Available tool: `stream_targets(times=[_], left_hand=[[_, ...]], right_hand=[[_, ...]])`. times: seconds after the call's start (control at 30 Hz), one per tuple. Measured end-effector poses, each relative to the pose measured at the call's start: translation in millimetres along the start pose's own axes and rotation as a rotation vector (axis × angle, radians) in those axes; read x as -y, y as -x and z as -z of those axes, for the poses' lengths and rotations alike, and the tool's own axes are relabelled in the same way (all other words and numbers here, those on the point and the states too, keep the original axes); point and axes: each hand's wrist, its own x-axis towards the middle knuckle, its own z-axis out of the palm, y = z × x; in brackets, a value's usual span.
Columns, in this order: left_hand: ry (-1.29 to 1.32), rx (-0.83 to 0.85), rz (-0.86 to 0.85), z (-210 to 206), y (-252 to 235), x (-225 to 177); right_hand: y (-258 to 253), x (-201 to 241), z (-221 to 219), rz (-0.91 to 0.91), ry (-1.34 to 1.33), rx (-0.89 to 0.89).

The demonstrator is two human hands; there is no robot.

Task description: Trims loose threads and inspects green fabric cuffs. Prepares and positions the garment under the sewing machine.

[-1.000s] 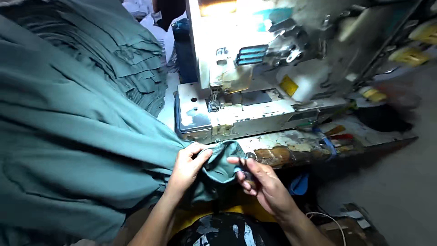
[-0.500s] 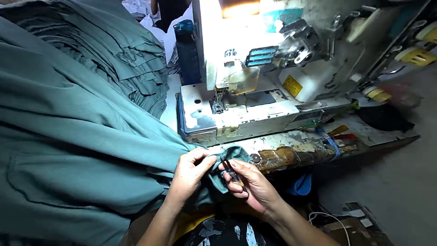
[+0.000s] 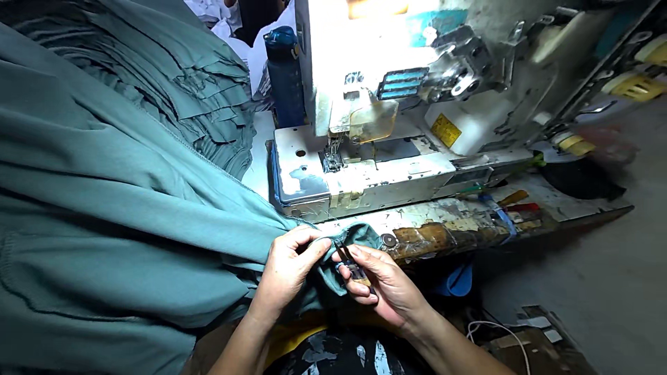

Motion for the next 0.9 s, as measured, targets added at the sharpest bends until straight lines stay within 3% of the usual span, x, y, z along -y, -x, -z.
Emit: stream_targets(times=[0.6, 0.9], left_hand=[[0.047, 0.085, 0.078, 0.5, 0.7, -3.7], [-0.056, 0.089, 0.047, -0.3, 1.0, 2.5]], right_hand=[[-2.3, -3.1, -8.8, 0.028, 0.01, -0.056], [3.2, -3.3, -3.4, 0.085, 0.043, 0.031]])
